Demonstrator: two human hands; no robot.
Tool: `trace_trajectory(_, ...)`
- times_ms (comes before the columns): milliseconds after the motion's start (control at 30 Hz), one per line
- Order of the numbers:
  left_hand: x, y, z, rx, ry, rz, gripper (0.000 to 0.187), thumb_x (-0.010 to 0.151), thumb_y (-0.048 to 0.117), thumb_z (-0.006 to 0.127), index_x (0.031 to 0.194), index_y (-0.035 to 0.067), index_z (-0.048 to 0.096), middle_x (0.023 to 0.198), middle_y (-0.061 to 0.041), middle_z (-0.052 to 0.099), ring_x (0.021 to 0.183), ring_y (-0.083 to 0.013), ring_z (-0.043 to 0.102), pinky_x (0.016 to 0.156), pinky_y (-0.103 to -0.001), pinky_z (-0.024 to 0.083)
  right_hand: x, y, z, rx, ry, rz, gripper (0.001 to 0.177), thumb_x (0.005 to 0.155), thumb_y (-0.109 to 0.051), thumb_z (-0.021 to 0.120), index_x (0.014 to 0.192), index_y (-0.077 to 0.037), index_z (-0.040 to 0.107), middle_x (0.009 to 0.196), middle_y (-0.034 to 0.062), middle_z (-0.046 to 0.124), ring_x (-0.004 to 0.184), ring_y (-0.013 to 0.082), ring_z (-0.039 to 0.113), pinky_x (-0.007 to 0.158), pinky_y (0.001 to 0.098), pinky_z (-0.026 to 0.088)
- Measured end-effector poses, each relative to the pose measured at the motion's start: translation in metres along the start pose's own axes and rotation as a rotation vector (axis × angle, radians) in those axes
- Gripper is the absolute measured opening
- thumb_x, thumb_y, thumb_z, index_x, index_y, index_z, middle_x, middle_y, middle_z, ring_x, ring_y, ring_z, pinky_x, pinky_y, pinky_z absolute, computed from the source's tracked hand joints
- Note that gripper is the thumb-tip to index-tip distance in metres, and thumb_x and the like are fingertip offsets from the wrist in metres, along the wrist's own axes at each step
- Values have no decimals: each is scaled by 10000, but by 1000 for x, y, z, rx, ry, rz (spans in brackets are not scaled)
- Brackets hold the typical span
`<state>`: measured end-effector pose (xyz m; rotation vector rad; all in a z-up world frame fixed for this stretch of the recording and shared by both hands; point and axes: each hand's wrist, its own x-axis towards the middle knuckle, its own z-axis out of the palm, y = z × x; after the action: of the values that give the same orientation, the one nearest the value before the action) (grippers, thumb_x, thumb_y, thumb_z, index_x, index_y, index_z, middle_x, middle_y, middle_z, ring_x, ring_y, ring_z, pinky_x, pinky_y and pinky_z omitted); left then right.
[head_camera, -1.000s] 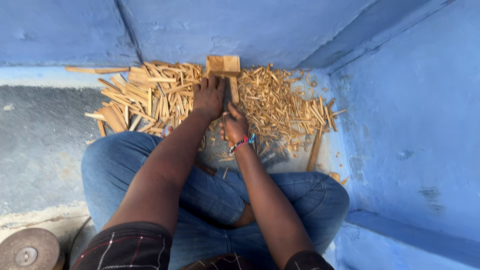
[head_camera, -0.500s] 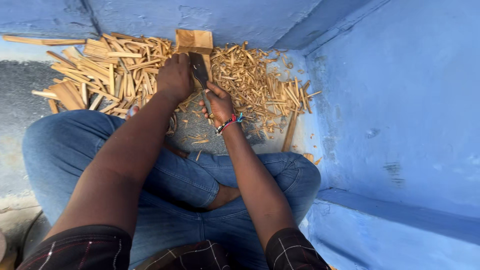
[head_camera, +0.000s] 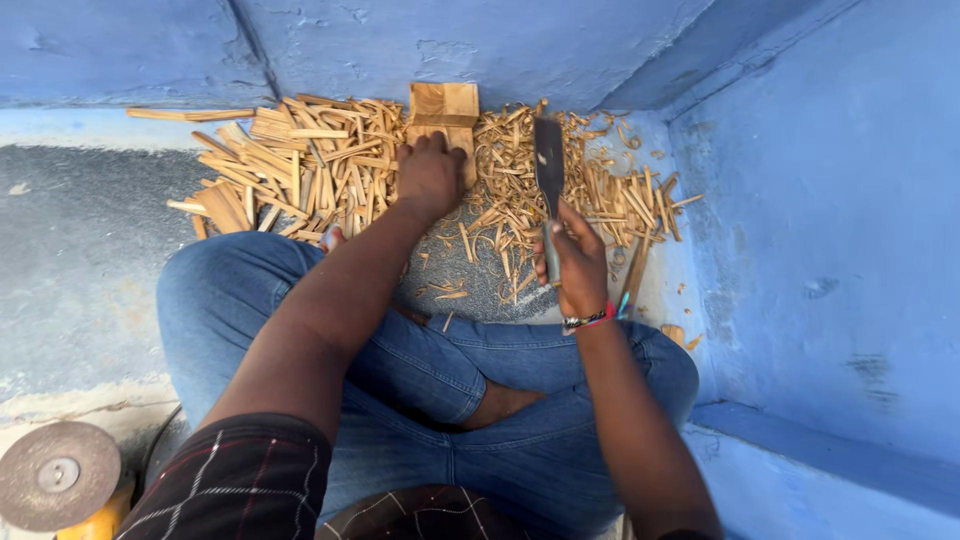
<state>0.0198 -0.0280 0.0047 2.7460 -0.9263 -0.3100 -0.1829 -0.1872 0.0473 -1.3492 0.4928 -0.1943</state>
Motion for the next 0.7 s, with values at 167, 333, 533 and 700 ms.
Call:
trace_trajectory(167, 7, -11, 23, -19, 17, 15, 334, 954, 234, 637, 1228, 48, 681, 1281, -203, 601, 1179, -340, 605, 1018, -465, 519, 28, 51, 4, 57, 155, 212, 541, 1006, -143, 587, 1527, -91, 451, 751, 83, 639, 519, 131, 572, 414, 291, 469)
trace_trajectory(333, 5, -28, 33, -191, 174, -71, 331, 853, 111, 676, 1183, 85, 690, 1217, -251, 616, 1047, -412, 656, 887, -487, 555, 55, 91, 13, -2, 83, 117, 541, 1010, -176, 587, 1531, -162, 443, 735, 57, 634, 490, 121, 568, 398, 279, 467)
trace_trajectory(533, -6, -3, 21, -499, 355, 70, 283, 856, 108, 714, 1133, 64, 681, 1036, -189, 705, 977, -372, 699, 850, -500, 558, 46, 120, 29, -228, 120, 127, 512, 971, -190, 614, 1475, -168, 532, 743, 53, 665, 471, 119, 577, 390, 283, 487)
trace_trajectory(700, 12, 88, 5, -680, 279, 138, 415, 819, 231, 832, 1151, 48, 663, 982, -184, 736, 911, -339, 726, 832, -446, 571, 35, 106, 43, -468, 96, 117, 453, 963, -235, 611, 1403, -128, 605, 746, 90, 715, 520, 130, 658, 438, 290, 548)
